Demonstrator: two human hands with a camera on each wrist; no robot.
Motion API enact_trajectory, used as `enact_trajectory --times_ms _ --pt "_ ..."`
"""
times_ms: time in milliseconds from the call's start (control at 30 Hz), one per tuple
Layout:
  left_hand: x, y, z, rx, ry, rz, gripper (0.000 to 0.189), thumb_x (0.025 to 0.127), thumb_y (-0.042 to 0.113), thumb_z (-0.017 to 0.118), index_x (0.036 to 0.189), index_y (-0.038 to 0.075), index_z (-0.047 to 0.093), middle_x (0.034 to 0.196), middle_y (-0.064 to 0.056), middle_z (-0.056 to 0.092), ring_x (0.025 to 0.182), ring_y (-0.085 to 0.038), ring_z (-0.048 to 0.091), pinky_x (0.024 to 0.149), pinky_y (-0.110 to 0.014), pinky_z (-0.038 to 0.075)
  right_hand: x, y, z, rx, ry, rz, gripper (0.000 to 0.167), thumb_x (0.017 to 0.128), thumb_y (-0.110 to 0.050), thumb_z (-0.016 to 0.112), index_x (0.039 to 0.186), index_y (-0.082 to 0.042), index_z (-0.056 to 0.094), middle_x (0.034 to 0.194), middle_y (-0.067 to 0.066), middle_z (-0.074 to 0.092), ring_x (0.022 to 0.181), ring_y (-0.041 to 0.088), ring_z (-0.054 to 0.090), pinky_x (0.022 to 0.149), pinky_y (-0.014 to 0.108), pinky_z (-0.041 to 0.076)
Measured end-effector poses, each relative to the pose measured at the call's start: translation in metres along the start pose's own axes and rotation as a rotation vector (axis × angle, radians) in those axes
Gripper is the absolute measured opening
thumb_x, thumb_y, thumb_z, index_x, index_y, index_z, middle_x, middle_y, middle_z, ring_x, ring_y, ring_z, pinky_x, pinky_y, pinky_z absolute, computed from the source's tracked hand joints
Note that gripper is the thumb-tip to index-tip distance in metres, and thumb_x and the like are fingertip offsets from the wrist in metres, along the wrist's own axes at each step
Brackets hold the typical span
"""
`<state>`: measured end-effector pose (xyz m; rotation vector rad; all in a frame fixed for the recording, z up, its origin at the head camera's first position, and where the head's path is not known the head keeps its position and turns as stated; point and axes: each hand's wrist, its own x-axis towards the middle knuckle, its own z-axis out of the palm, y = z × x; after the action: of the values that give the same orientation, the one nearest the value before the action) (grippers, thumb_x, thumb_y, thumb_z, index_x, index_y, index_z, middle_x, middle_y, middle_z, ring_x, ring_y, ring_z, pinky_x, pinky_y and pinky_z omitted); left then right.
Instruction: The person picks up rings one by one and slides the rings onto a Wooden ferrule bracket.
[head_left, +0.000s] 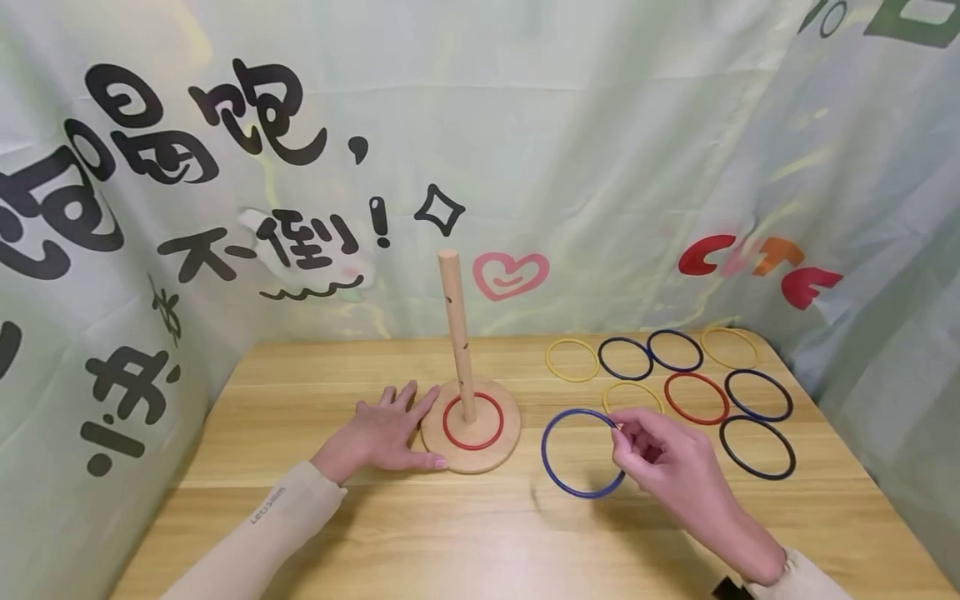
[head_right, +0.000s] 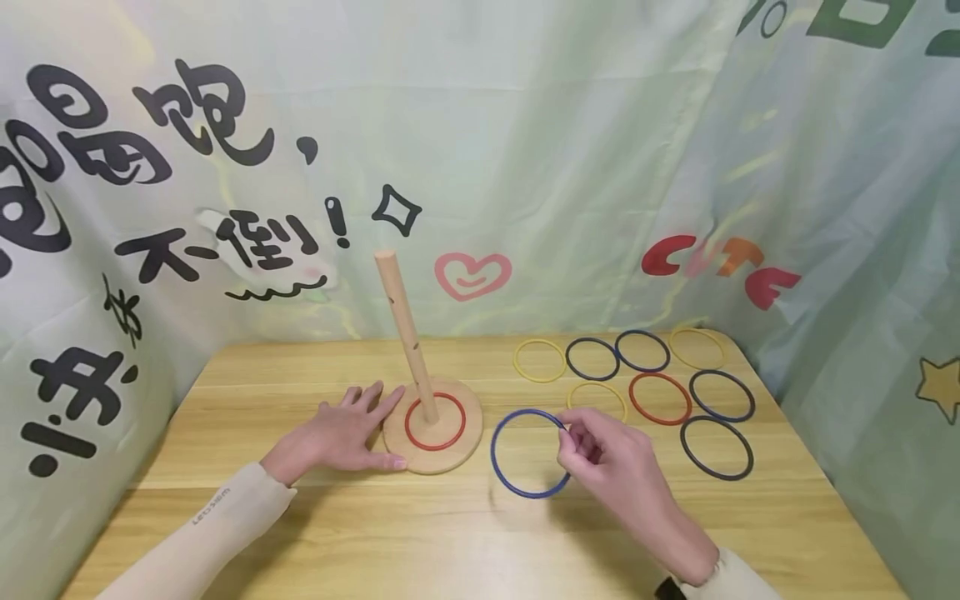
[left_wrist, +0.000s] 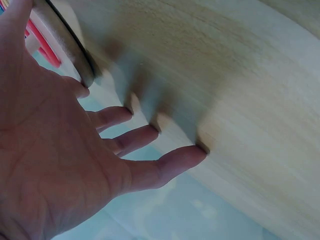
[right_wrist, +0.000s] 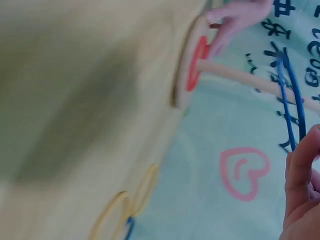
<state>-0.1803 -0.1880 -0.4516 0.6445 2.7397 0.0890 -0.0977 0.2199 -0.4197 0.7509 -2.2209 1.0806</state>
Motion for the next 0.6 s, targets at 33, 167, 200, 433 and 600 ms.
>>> enact_trajectory --times_ms 33,167,200,433,600 --pt "0.000 0.000 0.000 -0.002 -0.001 -0.003 0.124 0.086 0.091 0.063 0.177 0.021 0.019 0.175 -0.027 0.024 0.152 -0.060 0.032 0.097 -0.085 0.040 0.005 -0.003 0.001 0.022 -0.005 0.010 0.039 0.081 0.017 0.075 0.107 -0.012 0.078 0.078 -0.013 0.065 0.055 -0.002 0.056 0.048 0.014 0.045" --pt "0.000 0.000 0.001 0.011 -0.001 -0.010 0.123 0.085 0.093 0.061 0.178 0.023 0.018 0.176 -0.026 0.023 0.153 -0.058 0.031 0.099 -0.085 0.039 0.027 -0.019 0.004 0.118 -0.020 0.067 0.040 0.089 0.021 0.072 0.116 -0.008 0.077 0.077 -0.009 0.065 0.048 0.000 0.054 0.043 0.018 0.044" --pt "0.000 0.001 0.001 0.013 -0.001 -0.010 0.123 0.085 0.093 0.061 0.178 0.023 0.018 0.176 -0.026 0.023 0.153 -0.058 0.031 0.099 -0.085 0.039 0.033 -0.023 0.004 0.140 -0.022 0.093 0.039 0.091 0.020 0.072 0.117 -0.008 0.078 0.078 -0.008 0.065 0.047 0.002 0.055 0.042 0.019 0.044" --pt "0.001 0.002 0.000 0.016 -0.011 -0.017 0.124 0.085 0.093 0.061 0.178 0.022 0.018 0.176 -0.026 0.022 0.154 -0.058 0.030 0.099 -0.086 0.038 0.078 -0.050 0.003 0.357 0.008 0.259 0.026 0.100 0.011 0.069 0.119 -0.004 0.077 0.079 0.009 0.065 0.046 0.019 0.056 0.043 0.031 0.050" --pt "-0.001 0.000 0.001 0.020 -0.004 -0.025 0.124 0.085 0.093 0.061 0.178 0.023 0.019 0.176 -0.025 0.024 0.153 -0.058 0.031 0.100 -0.085 0.038 0.111 -0.062 0.007 0.479 0.026 0.304 0.023 0.102 0.005 0.066 0.123 -0.001 0.074 0.080 0.013 0.066 0.049 0.021 0.055 0.046 0.031 0.050"
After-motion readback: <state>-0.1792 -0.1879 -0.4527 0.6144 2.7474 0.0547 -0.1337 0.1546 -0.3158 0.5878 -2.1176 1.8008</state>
